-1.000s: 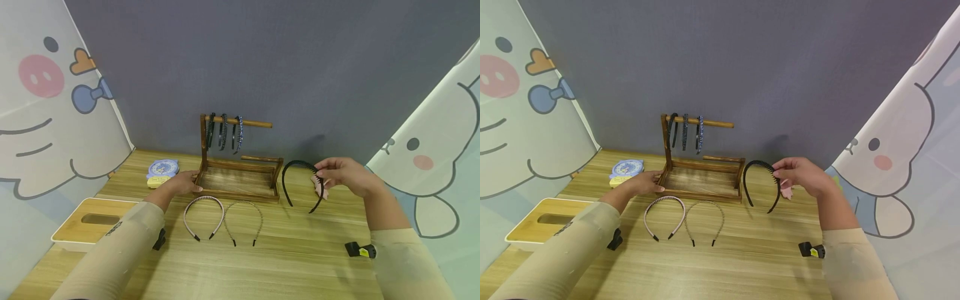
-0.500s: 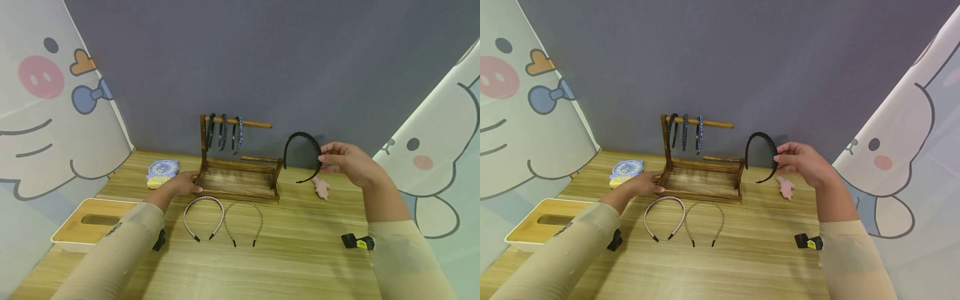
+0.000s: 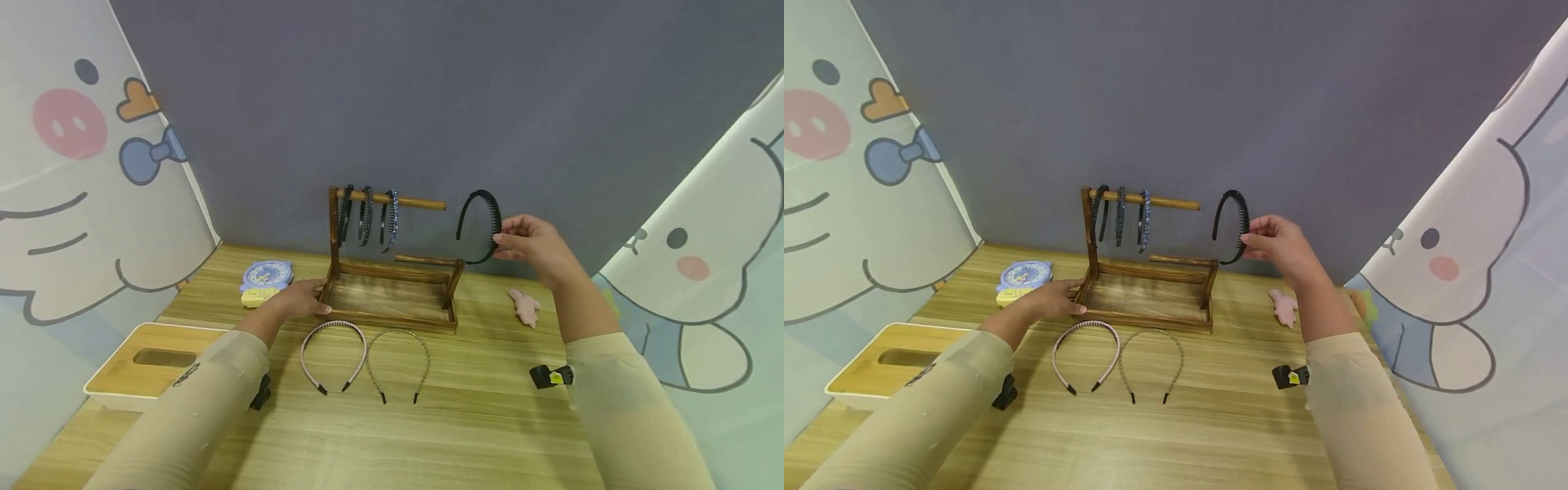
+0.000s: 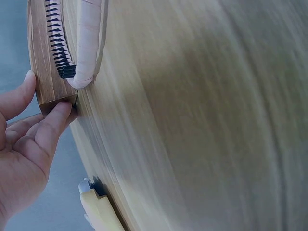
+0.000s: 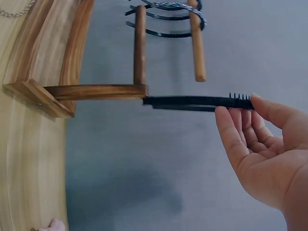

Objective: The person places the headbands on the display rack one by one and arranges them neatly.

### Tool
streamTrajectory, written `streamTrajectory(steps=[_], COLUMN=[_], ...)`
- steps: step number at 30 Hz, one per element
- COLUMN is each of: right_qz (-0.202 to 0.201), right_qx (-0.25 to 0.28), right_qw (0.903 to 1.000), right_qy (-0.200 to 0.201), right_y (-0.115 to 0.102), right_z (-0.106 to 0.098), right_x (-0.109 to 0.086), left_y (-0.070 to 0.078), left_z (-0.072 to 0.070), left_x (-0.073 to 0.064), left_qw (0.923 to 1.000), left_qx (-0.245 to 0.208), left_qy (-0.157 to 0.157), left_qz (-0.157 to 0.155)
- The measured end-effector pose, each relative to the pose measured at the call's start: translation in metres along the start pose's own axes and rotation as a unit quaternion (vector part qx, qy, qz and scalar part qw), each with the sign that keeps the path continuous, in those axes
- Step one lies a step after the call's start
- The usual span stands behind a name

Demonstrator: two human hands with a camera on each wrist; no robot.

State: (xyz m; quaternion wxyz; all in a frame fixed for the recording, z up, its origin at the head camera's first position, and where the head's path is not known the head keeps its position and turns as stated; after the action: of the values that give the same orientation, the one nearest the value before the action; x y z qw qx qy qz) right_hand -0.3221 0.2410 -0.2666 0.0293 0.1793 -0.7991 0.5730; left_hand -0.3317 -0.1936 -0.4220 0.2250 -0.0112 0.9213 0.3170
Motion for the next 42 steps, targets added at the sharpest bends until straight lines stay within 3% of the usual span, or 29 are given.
streamTrajectory(steps=[6, 20, 42], right_qz=[-0.010, -0.020, -0.002], right_qx=[0.005, 0.026, 0.004], right_qw=[0.9997, 0.9992, 1.0000], right_qy=[0.021, 0.023, 0.000], right_y=[0.003, 0.007, 0.016], right_z=[0.015, 0.051, 0.107], right_x=[0.016, 0.043, 0.066], left_y=[0.002, 0.001, 0.000], left_z=[0.000, -0.001, 0.001], left_x=[-0.001, 0.000, 0.002], left_qw=[1.0000, 1.0000, 0.9999], left_qx=[-0.002, 0.001, 0.005], left_qy=[0.001, -0.001, 0.008], left_qz=[0.003, 0.004, 0.008])
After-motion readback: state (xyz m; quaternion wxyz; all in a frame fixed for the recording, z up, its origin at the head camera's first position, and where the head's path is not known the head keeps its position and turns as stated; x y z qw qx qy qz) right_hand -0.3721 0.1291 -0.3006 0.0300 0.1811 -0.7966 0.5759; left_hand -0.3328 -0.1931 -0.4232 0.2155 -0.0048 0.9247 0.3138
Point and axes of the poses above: each hand's wrist, its own x-axis towards the middle knuckle, its own z-axis out of the palm, y = z × x, the point moved 1 cm from there along x, towards the middle knuckle, and after that the axes turned 9 degrees about -z, right-handed, at the moved point
